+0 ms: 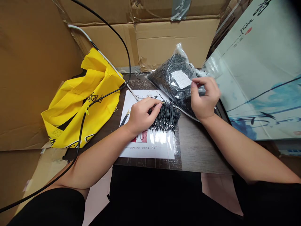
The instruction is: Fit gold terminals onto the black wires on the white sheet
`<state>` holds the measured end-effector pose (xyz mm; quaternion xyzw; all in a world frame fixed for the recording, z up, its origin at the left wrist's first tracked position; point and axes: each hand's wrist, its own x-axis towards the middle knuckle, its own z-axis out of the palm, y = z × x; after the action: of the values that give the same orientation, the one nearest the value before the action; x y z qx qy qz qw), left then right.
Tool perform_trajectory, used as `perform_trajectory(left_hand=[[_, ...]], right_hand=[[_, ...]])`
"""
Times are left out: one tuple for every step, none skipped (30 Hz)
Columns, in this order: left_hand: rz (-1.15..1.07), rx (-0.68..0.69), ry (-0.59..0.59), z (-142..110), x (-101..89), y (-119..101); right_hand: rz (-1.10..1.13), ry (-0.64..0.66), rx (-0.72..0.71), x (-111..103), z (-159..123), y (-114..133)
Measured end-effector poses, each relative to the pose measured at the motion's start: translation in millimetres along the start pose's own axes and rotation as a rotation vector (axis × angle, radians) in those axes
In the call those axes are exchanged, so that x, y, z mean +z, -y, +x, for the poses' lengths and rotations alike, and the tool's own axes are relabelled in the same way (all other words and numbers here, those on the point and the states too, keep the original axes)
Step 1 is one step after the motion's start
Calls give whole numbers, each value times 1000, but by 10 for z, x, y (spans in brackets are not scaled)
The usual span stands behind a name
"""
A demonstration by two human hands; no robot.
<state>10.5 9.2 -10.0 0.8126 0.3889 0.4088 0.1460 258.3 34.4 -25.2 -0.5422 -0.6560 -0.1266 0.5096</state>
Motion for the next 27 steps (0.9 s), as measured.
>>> perform_trajectory(left_hand=[[1, 14, -7, -1, -3, -1], [3, 28, -14, -1, -7, -3], [4, 43, -20, -2, -11, -4], [5, 58, -25, -2, -15, -5], [6, 74, -28, -2, -18, -5], [7, 90, -29, -3, -20, -5], [10, 105, -28, -3, -20, -3], [14, 118, -26, -4, -20, 0], [20, 131, -22, -4, -19, 3], [26, 142, -17, -4, -17, 7], [32, 151, -11, -4, -15, 11], [37, 158, -5, -4, -14, 15], [41, 164, 1, -4, -13, 18], [44, 169, 4, -3, -13, 20], [46, 173, 5, -3, -12, 22], [47, 177, 5, -3, -12, 23], [47, 180, 3, -3, -12, 24], [47, 183, 1, -3, -12, 25], [48, 185, -3, -3, -12, 26], [49, 185, -8, -3, -11, 27], [51, 184, -12, -3, -11, 27], [54, 182, -14, -2, -10, 28], [58, 180, -13, -2, -8, 29], [62, 178, -10, -2, -6, 30], [66, 176, -6, -2, -4, 32], [69, 177, -2, -3, -2, 36], [75, 179, 0, -4, 0, 40]], right_hand=[[31, -5, -82, 0, -9, 12], [61, -3, -166, -1, -17, 29], [84, 8, -244, -4, -26, 53], [99, 29, -315, -9, -33, 85], [113, 51, -380, -15, -41, 126], [126, 72, -437, -21, -48, 174], [140, 89, -486, -26, -56, 224], [151, 103, -526, -31, -64, 272], [161, 113, -556, -33, -73, 316], [167, 127, -578, -34, -82, 351], [174, 143, -593, -33, -91, 376], [183, 160, -600, -31, -100, 392], [195, 176, -604, -27, -108, 398], [211, 192, -603, -24, -115, 397], [229, 204, -600, -20, -120, 391], [245, 213, -595, -16, -124, 383], [259, 217, -589, -13, -128, 374], [268, 219, -584, -11, -130, 366], [273, 219, -580, -9, -132, 361], [276, 219, -578, -9, -133, 358], [276, 222, -580, -9, -134, 357], [275, 228, -585, -11, -135, 358], [275, 235, -593, -13, -136, 361], [275, 244, -604, -15, -136, 364], [276, 251, -615, -17, -137, 366], [279, 256, -624, -20, -138, 369], [281, 260, -629, -22, -139, 371]])
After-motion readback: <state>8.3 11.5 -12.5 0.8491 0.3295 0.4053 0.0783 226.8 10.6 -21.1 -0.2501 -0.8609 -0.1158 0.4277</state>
